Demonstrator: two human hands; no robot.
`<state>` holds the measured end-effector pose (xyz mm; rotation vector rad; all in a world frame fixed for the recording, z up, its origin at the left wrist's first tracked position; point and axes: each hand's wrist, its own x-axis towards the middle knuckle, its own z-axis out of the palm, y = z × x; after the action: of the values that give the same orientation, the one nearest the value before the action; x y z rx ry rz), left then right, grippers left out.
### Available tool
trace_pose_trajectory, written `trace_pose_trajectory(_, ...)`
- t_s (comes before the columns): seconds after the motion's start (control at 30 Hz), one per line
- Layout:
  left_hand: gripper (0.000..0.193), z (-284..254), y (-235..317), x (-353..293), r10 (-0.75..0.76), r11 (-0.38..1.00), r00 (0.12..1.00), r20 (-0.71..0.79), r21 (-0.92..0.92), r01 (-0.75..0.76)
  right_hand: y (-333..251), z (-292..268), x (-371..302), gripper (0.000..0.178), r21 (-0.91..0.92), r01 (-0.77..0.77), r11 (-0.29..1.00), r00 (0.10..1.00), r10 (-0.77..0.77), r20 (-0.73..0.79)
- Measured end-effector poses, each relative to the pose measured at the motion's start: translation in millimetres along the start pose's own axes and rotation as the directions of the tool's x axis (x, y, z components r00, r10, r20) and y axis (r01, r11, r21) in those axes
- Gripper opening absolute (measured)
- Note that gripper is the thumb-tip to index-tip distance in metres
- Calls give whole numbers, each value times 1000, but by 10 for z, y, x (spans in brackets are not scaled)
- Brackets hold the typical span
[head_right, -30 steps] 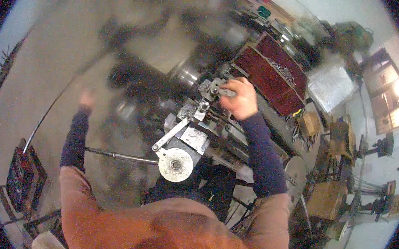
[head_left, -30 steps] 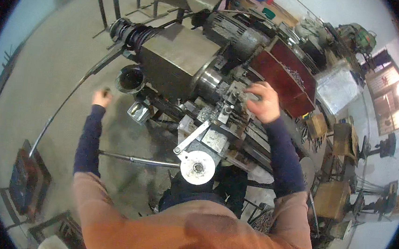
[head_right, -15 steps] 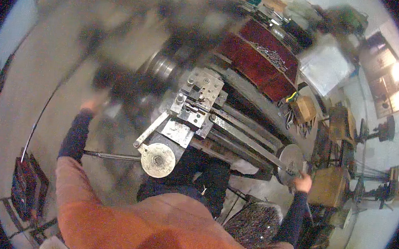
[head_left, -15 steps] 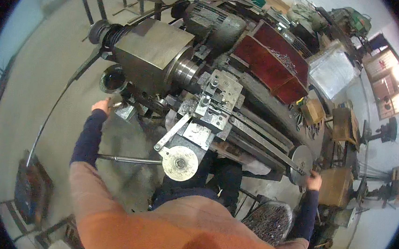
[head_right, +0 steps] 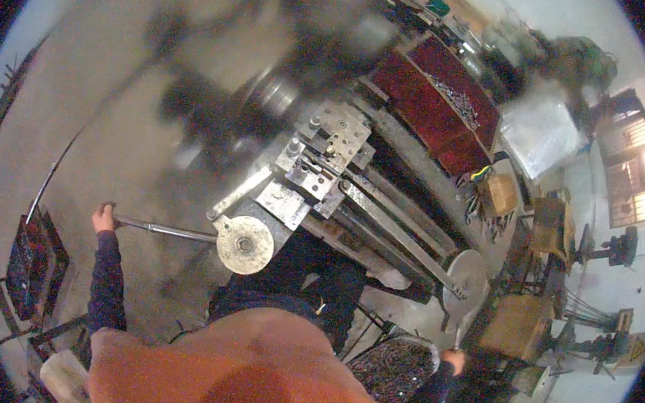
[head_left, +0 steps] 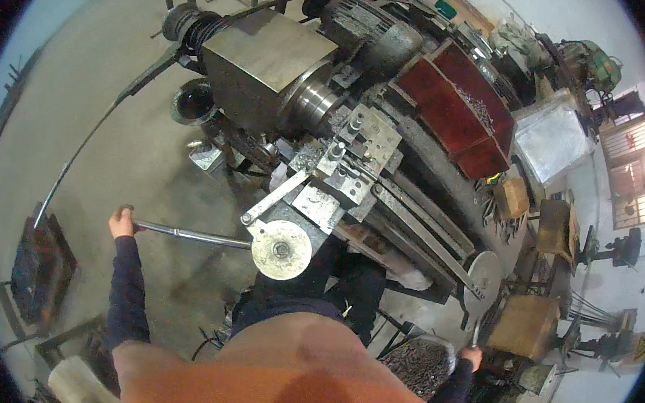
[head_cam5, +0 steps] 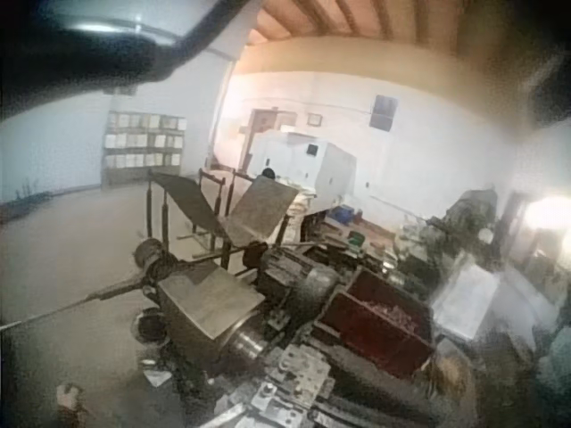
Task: The person operates a metal lathe, repeatedly loading small metal rods into the chuck, machining them, and removing the finished pieces. The person handles the rods and lathe controls throughout the clip.
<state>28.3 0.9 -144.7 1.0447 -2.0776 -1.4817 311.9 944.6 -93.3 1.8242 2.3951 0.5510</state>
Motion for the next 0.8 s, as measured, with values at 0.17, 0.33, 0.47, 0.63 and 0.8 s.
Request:
trace_pose_trajectory(0.17,22,143,-186,339,25,1000,991,-128,2,-25,-331,-625,-860,30,292,-69,954,975,3,222)
trace_pose_trajectory(0.33,25,379,-35,470,58,998,989,-133,19,-56,-268,-368,-865,30,312,-50,949,990,5,143)
trace_pose_trajectory(0.47,26,465,168,415,13,997,995,-94,-79,-21,-319,-463,-887,31,331,-72,941,978,2,208)
trace_pose_trajectory(0.63,21,398,-273,711,217,975,951,-220,11,-220,-287,-409,-790,44,302,-20,953,975,-49,218)
trace_pose_trajectory(0.8,20,502,349,68,-151,920,965,-215,-387,58,-149,-361,-813,51,235,-91,968,982,47,185)
